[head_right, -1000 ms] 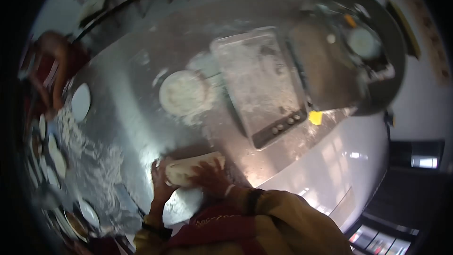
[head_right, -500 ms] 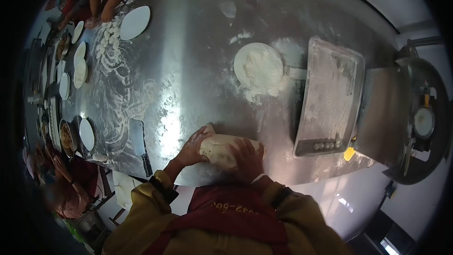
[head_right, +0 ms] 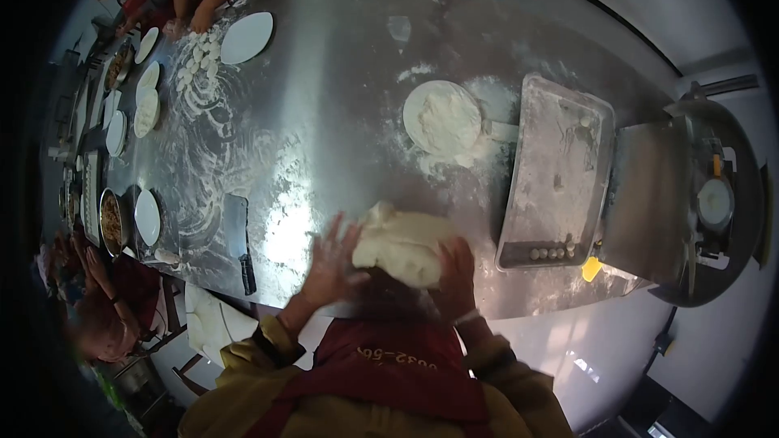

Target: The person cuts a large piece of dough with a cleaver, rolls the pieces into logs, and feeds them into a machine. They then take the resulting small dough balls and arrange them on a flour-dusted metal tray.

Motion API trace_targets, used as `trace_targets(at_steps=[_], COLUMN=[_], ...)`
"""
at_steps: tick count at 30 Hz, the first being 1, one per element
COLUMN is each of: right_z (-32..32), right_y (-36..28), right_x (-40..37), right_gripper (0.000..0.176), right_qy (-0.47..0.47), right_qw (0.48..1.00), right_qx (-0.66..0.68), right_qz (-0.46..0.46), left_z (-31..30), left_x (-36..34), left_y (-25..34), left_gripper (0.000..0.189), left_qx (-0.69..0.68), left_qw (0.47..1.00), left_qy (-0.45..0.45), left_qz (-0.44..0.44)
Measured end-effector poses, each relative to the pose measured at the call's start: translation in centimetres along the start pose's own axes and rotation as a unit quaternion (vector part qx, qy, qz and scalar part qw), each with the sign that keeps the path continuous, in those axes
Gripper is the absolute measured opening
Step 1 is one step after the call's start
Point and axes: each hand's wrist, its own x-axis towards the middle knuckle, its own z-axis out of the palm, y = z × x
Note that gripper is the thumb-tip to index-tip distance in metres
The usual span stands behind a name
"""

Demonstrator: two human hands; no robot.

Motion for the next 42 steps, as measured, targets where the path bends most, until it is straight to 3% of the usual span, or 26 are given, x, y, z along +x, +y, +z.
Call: trace_targets(at_steps=[1, 3, 4, 5, 6, 8, 9, 12, 13, 16, 18, 21, 22, 23, 24, 25, 26, 27, 29, 32, 34, 39, 42], right_z=[2.4, 0.6, 0.0, 0.1, 1.0, 3.6, 4.1, 4.7, 4.7, 4.7, 4.3, 2.5, 2.4, 2.5, 2.4, 2.2, 1.3, -0.3, -2.4, -1.9, 0.3, 5.5, 6.4], right_y=[3.0, 0.1, -1.2, -1.7, -2.0, -2.4, -2.9, -1.4, -1.3, -1.5, -1.8, -1.6, -0.9, 0.2, 1.2, 1.9, 1.1, -0.6, -3.8, -7.3, -7.4, -4.7, -2.7], right_x=[-1.1, 0.2, 1.3, 1.7, 2.4, 3.8, 4.2, 5.1, 5.2, 5.1, 5.1, 5.3, 5.3, 5.7, 6.1, 6.5, 7.3, 8.5, 10.4, 12.6, 13.8, 15.6, 16.4], right_gripper=[0.091, 0.095, 0.097, 0.101, 0.101, 0.103, 0.095, 0.088, 0.086, 0.085, 0.088, 0.078, 0.077, 0.076, 0.076, 0.07, 0.068, 0.067, 0.063, 0.058, 0.057, 0.052, 0.05], right_qy=[-0.1, -0.159, -0.19, -0.135, -0.147, -0.168, -0.124, -0.109, -0.102, -0.095, -0.106, -0.153, -0.111, -0.068, -0.027, 0.009, 0.019, 0.031, 0.029, -0.037, -0.106, -0.203, -0.228], right_qw=[0.992, 0.979, 0.971, 0.982, 0.98, 0.974, 0.978, 0.985, 0.986, 0.988, 0.987, 0.988, 0.99, 0.983, 0.966, 0.966, 0.971, 0.974, 0.987, 0.986, 0.966, 0.942, 0.933], right_qx=[-0.077, -0.117, -0.136, -0.128, -0.135, -0.149, -0.167, -0.132, -0.13, -0.119, -0.117, 0.0, 0.082, 0.163, 0.244, 0.233, 0.226, 0.219, 0.157, 0.015, -0.044, -0.108, -0.144], right_qz=[0.015, 0.044, 0.057, 0.023, 0.021, 0.016, -0.001, -0.022, -0.026, -0.033, -0.027, 0.015, 0.039, 0.058, 0.078, 0.112, 0.078, 0.043, -0.035, -0.16, -0.232, -0.243, -0.237], left_z=[2.2, 8.2, 6.3, 5.0, 4.4, 4.1, 5.7, 5.9, 4.4, 4.2, 4.2, 3.9, 3.6, 1.9, 2.4, 1.1, 1.7, 1.5, 4.5, 7.6, 6.5, 6.8, 9.0], left_x=[-1.6, -6.6, -7.8, -9.1, -10.1, -10.9, -12.6, -13.0, -12.2, -13.2, -13.1, -13.1, -13.0, -12.0, -12.1, -11.5, -11.3, -10.6, -9.4, -7.4, -6.0, -4.7, -3.6], left_y=[-3.7, -16.5, -17.8, -19.2, -20.4, -22.3, -24.6, -26.7, -24.6, -24.3, -23.0, -20.0, -17.3, -13.3, -10.6, -6.5, -3.9, -1.2, 1.1, 2.2, 3.1, 3.7, 3.9], left_gripper=[0.073, 0.078, 0.079, 0.077, 0.075, 0.071, 0.064, 0.055, 0.045, 0.04, 0.04, 0.037, 0.032, 0.032, 0.031, 0.029, 0.026, 0.023, 0.021, 0.015, 0.014, 0.012, 0.024], left_qx=[-0.047, -0.122, 0.101, 0.135, 0.17, 0.108, 0.159, 0.074, 0.036, 0.038, 0.074, 0.004, -0.024, -0.064, -0.09, -0.144, -0.154, -0.181, -0.105, -0.079, -0.08, -0.121, -0.103], left_qw=[0.995, 0.962, 0.945, 0.922, 0.896, 0.867, 0.891, 0.877, 0.857, 0.875, 0.86, 0.872, 0.89, 0.889, 0.906, 0.93, 0.954, 0.954, 0.983, 0.988, 0.985, 0.968, 0.969], left_qy=[0.022, 0.07, 0.134, 0.132, 0.127, 0.071, 0.092, 0.121, 0.167, 0.108, 0.144, 0.204, 0.215, 0.13, 0.102, 0.08, 0.09, 0.024, 0.064, 0.017, -0.009, -0.046, -0.08], left_qz=[-0.088, -0.236, -0.28, -0.337, -0.391, -0.482, -0.415, -0.46, -0.486, -0.471, -0.483, -0.446, -0.401, -0.435, -0.402, -0.329, -0.241, -0.237, -0.134, -0.131, -0.153, -0.213, -0.208])
